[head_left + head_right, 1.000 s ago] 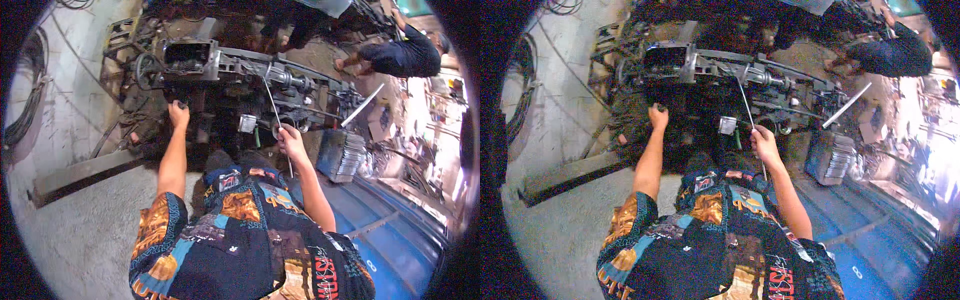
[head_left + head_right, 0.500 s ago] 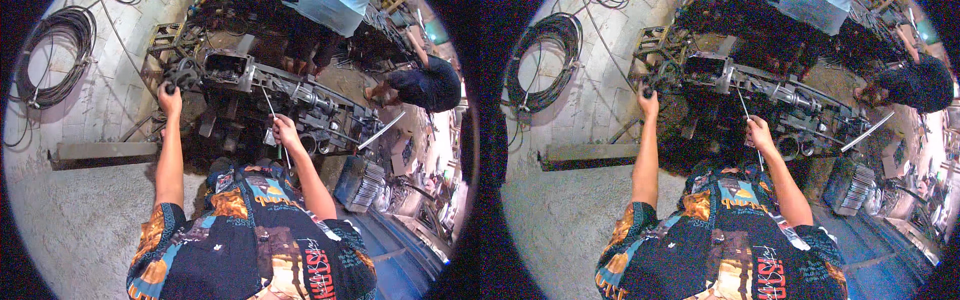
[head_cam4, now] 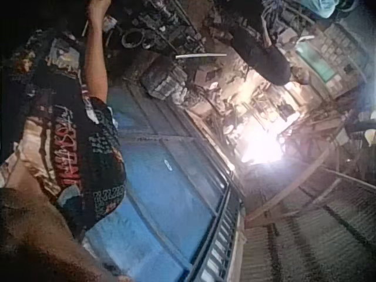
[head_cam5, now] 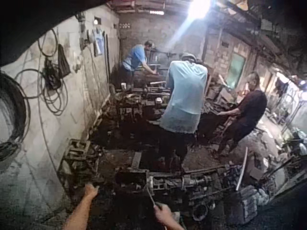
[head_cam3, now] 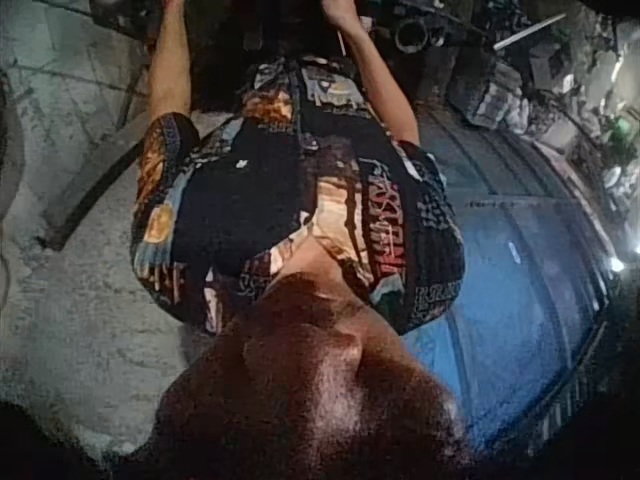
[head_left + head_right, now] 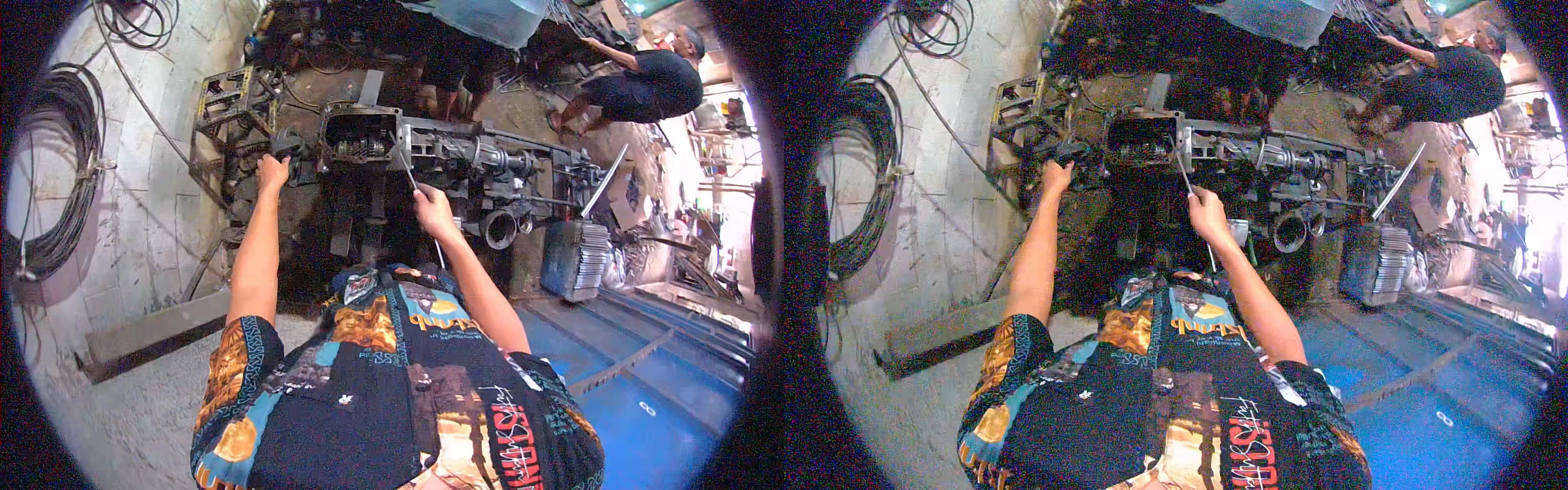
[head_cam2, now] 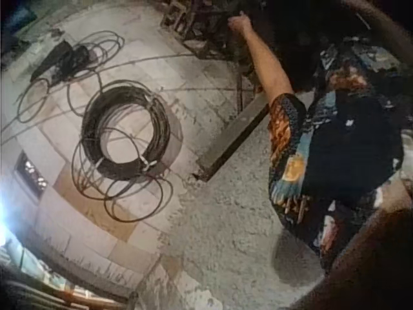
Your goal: The person bends metal rods into curves using a bending machine, selects straight rods from a rack to bend, and brushes the bending machine with a brush.
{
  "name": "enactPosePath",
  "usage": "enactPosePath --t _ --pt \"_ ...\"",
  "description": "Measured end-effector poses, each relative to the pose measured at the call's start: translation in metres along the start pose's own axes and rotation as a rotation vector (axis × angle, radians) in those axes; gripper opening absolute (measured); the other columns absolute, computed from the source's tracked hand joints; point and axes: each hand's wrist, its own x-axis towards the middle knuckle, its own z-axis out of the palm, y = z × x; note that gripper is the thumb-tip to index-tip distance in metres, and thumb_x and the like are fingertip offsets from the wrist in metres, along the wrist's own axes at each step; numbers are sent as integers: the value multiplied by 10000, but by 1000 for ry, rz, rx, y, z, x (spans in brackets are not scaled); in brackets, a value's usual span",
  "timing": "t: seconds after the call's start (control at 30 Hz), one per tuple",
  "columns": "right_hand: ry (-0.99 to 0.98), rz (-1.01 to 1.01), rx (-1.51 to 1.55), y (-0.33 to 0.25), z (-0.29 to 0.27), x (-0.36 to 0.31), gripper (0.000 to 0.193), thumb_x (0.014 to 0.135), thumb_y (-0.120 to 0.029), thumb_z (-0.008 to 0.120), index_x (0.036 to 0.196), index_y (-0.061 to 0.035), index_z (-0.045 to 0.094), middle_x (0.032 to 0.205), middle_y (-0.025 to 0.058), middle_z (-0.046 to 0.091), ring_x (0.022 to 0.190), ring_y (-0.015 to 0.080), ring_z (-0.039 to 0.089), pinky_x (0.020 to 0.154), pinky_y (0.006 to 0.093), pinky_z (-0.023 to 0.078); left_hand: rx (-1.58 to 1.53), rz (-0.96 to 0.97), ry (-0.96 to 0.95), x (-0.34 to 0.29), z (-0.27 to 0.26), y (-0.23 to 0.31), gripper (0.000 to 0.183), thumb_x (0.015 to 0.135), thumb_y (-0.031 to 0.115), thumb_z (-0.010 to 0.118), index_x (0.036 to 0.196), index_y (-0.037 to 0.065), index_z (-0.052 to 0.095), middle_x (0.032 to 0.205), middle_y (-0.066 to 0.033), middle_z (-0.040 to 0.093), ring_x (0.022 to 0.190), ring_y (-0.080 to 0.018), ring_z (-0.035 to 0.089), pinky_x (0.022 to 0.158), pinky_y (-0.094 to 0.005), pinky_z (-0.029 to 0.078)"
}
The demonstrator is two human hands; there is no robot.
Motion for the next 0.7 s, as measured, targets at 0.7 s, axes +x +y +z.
enactPosePath --t 0.7 --pt "103 -169 -541 -58 47 42 264 870 -150 516 1022 22 644 935 307 620 987 429 596 827 457 477 -187 304 186 4 42 -50 607 811 324 689 1235 -69 504 1164 -264 580 1092 -396 558 924 -444 451"
